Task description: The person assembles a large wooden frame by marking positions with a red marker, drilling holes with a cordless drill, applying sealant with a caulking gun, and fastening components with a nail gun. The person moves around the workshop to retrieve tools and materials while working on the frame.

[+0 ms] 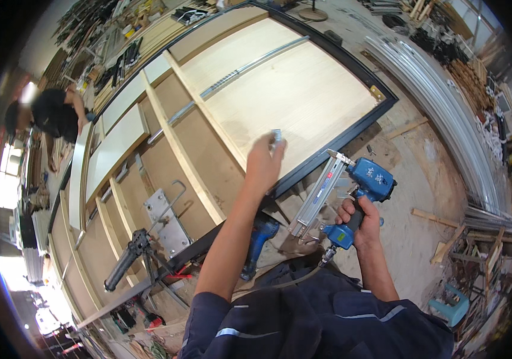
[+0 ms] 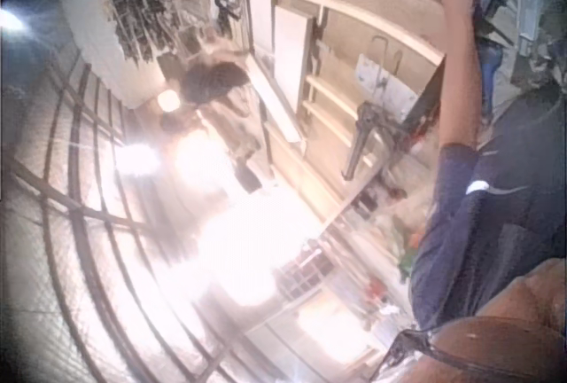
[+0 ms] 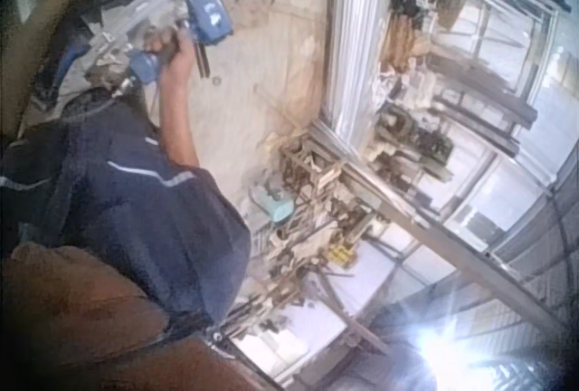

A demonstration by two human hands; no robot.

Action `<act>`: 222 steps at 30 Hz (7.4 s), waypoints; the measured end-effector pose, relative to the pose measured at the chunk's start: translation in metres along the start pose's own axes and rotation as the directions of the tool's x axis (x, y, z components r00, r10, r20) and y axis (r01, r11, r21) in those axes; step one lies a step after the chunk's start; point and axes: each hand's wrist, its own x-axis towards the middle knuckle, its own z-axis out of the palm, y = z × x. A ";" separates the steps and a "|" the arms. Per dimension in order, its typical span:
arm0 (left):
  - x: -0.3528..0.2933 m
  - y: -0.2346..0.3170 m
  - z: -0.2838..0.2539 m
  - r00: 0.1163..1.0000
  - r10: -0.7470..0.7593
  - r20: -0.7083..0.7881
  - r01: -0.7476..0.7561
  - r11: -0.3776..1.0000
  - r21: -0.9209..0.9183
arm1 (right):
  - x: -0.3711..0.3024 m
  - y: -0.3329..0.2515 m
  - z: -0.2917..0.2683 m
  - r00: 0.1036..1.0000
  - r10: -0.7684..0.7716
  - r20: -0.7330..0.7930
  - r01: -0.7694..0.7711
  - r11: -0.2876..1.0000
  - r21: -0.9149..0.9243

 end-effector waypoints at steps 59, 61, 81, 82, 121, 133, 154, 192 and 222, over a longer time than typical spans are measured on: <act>0.060 -0.073 0.029 0.993 0.090 0.071 -0.112 0.890 0.442 | -0.098 -0.058 -0.154 0.697 -0.326 -0.638 0.281 0.944 -0.176; 0.075 -0.081 0.040 0.997 0.041 0.069 -0.071 0.849 0.523 | -0.105 -0.067 -0.150 0.569 -0.415 -0.710 0.255 0.910 -0.327; 0.078 -0.070 0.073 0.952 -0.299 -0.058 0.282 0.794 0.539 | -0.098 -0.080 -0.136 0.761 -0.501 -0.413 0.539 0.842 -0.027; 0.080 -0.070 0.073 0.942 -0.330 -0.059 0.312 0.801 0.511 | -0.094 -0.081 -0.128 0.806 -0.470 -0.358 0.514 0.857 0.031; 0.028 0.002 0.055 0.934 -0.125 0.336 0.161 0.984 -0.081 | -0.012 -0.009 0.015 0.982 -0.156 -0.106 0.151 0.987 -0.056; -0.013 0.051 0.071 0.951 0.053 0.304 -0.077 0.995 0.069 | -0.008 -0.007 0.027 0.990 -0.099 -0.100 0.092 0.993 -0.072; -0.053 0.053 0.100 0.896 0.393 0.208 -0.431 0.883 0.188 | -0.013 -0.002 0.012 0.978 -0.123 -0.168 0.105 0.988 -0.113; 0.080 -0.085 0.072 0.987 -0.077 -0.138 0.134 0.872 0.470 | -0.017 -0.017 0.000 0.981 -0.155 -0.119 0.152 0.988 -0.038; -0.071 0.035 0.040 0.971 0.005 0.240 -0.009 1.000 0.019 | -0.007 -0.001 0.020 0.994 -0.068 -0.090 0.066 0.998 -0.024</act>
